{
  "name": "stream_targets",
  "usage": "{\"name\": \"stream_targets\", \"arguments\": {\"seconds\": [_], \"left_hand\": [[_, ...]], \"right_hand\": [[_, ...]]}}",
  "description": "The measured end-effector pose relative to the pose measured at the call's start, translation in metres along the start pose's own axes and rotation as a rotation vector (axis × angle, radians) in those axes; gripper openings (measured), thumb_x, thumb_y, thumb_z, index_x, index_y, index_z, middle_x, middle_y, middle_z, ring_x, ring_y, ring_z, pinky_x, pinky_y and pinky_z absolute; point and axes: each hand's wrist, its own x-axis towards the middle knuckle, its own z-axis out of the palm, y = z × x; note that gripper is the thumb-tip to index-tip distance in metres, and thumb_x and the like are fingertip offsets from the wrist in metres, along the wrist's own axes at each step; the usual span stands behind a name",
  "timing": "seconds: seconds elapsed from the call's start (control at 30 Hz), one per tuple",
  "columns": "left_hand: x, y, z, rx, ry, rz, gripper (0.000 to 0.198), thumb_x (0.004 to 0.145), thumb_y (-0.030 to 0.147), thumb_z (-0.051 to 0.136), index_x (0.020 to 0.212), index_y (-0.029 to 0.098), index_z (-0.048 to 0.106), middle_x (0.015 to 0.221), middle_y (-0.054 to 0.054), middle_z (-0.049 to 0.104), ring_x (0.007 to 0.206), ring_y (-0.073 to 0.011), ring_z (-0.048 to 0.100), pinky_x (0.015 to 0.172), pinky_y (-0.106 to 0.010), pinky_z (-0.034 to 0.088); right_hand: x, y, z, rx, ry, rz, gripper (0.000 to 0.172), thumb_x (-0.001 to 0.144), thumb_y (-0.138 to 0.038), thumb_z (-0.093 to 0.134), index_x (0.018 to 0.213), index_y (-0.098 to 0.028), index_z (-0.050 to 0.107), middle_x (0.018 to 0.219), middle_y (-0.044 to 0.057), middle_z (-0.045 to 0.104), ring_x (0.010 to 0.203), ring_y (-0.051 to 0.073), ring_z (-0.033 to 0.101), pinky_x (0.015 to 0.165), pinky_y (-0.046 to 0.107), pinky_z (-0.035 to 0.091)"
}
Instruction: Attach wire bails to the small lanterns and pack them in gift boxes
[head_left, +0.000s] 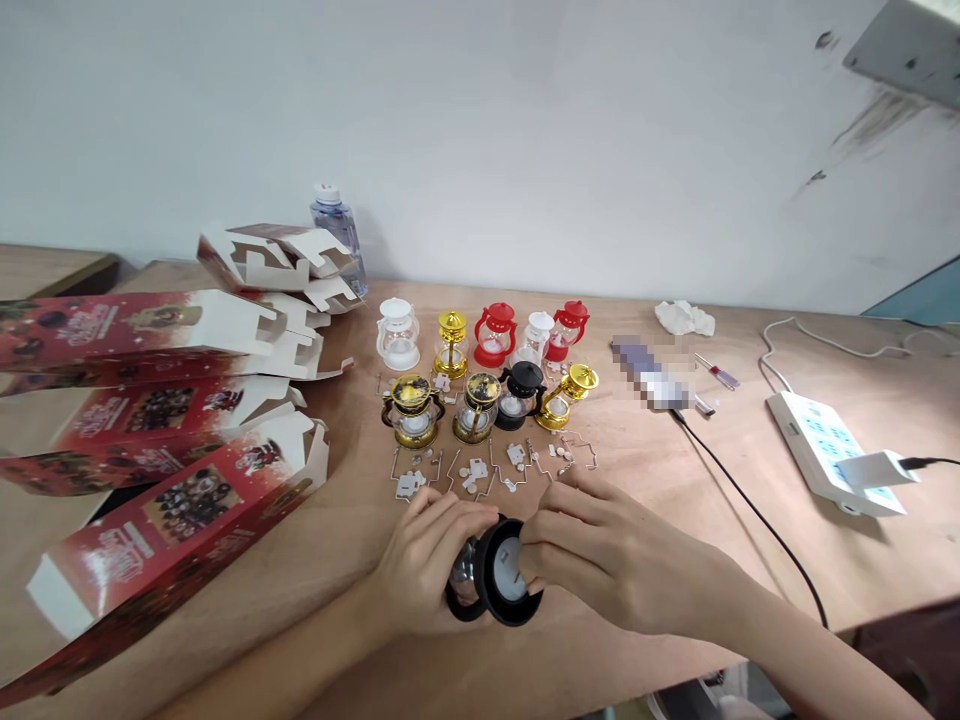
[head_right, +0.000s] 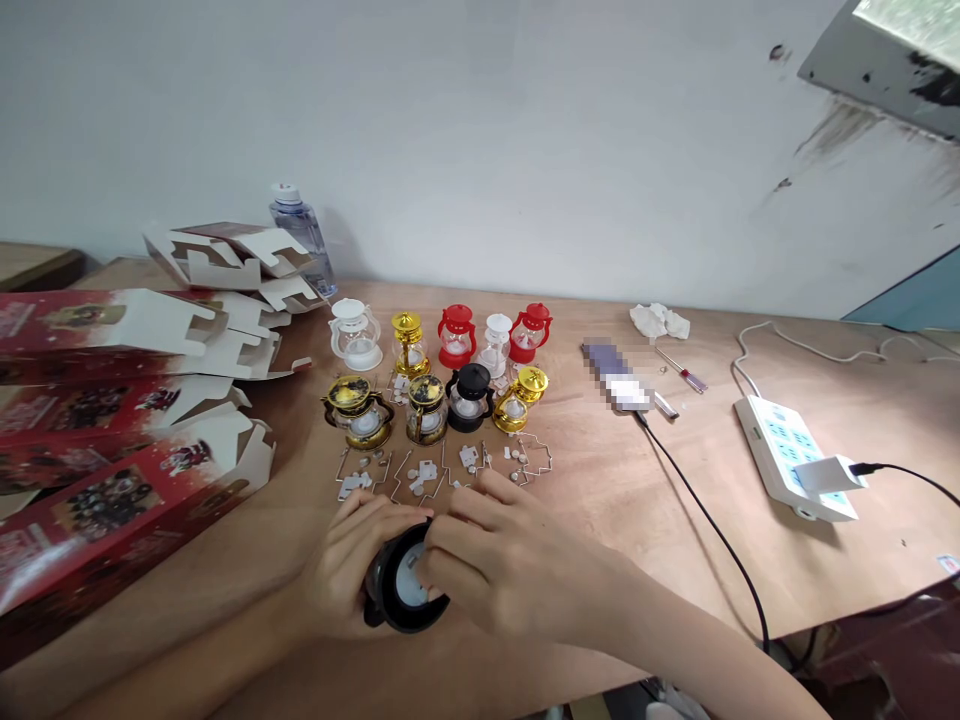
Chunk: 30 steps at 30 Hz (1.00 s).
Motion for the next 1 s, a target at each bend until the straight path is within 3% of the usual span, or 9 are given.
{"name": "stream_targets", "arguments": {"seconds": [0.27,0.4,0.47,0.57,0.63,0.73,0.83,0.93,1.0], "left_hand": [[0.002,0.000,-0.002,0.009,-0.019,0.024,0.040,0.079,0.032,0.060,0.112,0.012,0.051,0.095,-0.013,0.072,0.074,-0.0224,0.065,0.065,-0.036,0.037],[0.003,0.000,-0.002,0.004,-0.002,0.065,0.033,0.081,0.030,0.057,0.108,0.012,0.053,0.091,-0.013,0.072,0.071,-0.0217,0.064,0.062,-0.035,0.036],[0.004,0.001,-0.003,0.007,0.004,0.119,0.024,0.085,0.028,0.049,0.102,0.012,0.055,0.085,-0.013,0.072,0.067,-0.0205,0.063,0.060,-0.035,0.035],[0.007,0.001,-0.004,0.039,-0.006,0.227,0.026,0.089,0.029,0.041,0.100,0.011,0.057,0.078,-0.012,0.071,0.062,-0.0192,0.059,0.057,-0.034,0.033],[0.007,0.001,-0.004,0.056,-0.011,0.249,0.029,0.091,0.031,0.040,0.101,0.011,0.058,0.077,-0.011,0.070,0.061,-0.0189,0.057,0.056,-0.034,0.033],[0.005,0.000,-0.003,0.034,0.001,0.194,0.028,0.091,0.031,0.040,0.103,0.013,0.057,0.081,-0.011,0.070,0.064,-0.0192,0.058,0.058,-0.034,0.034],[-0.002,-0.002,0.000,-0.013,0.004,0.112,0.028,0.090,0.028,0.043,0.111,0.013,0.053,0.091,-0.013,0.070,0.069,-0.0207,0.060,0.059,-0.035,0.037],[-0.010,-0.003,0.004,-0.096,-0.004,0.042,0.039,0.090,0.034,0.047,0.124,0.014,0.046,0.102,-0.013,0.070,0.074,-0.0227,0.062,0.063,-0.037,0.043],[-0.013,-0.004,0.007,-0.101,0.068,-0.041,0.052,0.086,0.041,0.055,0.131,0.018,0.040,0.108,-0.012,0.068,0.082,-0.0242,0.063,0.068,-0.038,0.047]], "right_hand": [[0.004,-0.001,0.000,0.004,-0.002,-0.022,0.030,0.098,-0.013,0.042,0.074,-0.017,0.060,0.075,0.002,0.064,0.068,0.015,0.045,0.065,0.030,0.031],[0.002,0.002,0.006,0.177,-0.007,0.017,0.020,0.095,-0.016,0.051,0.077,-0.018,0.059,0.080,0.002,0.064,0.075,0.015,0.049,0.070,0.030,0.037],[0.001,0.002,0.010,0.326,-0.007,0.111,0.009,0.091,-0.023,0.060,0.084,-0.018,0.059,0.089,0.004,0.064,0.081,0.015,0.053,0.073,0.028,0.042],[-0.003,0.002,0.015,0.551,-0.075,0.312,0.032,0.077,-0.029,0.076,0.099,-0.018,0.057,0.098,0.005,0.062,0.085,0.016,0.059,0.072,0.026,0.048],[-0.007,0.001,0.015,0.644,-0.152,0.378,0.040,0.076,-0.026,0.077,0.108,-0.019,0.055,0.103,0.006,0.061,0.088,0.016,0.061,0.074,0.027,0.051],[-0.013,-0.004,0.016,0.714,-0.195,0.331,0.047,0.081,-0.025,0.071,0.123,-0.023,0.051,0.123,0.010,0.056,0.111,0.020,0.059,0.088,0.031,0.051],[-0.018,-0.012,0.020,0.650,-0.150,0.237,0.059,0.081,-0.033,0.071,0.133,-0.026,0.043,0.140,0.013,0.044,0.131,0.025,0.045,0.095,0.036,0.049],[-0.024,-0.020,0.028,0.553,-0.083,0.227,0.047,0.086,-0.034,0.065,0.127,-0.025,0.043,0.137,0.013,0.048,0.127,0.024,0.049,0.092,0.036,0.050],[-0.027,-0.019,0.033,0.607,0.015,0.283,0.043,0.085,-0.033,0.065,0.120,-0.026,0.041,0.125,0.010,0.055,0.117,0.021,0.056,0.089,0.035,0.051]]}}
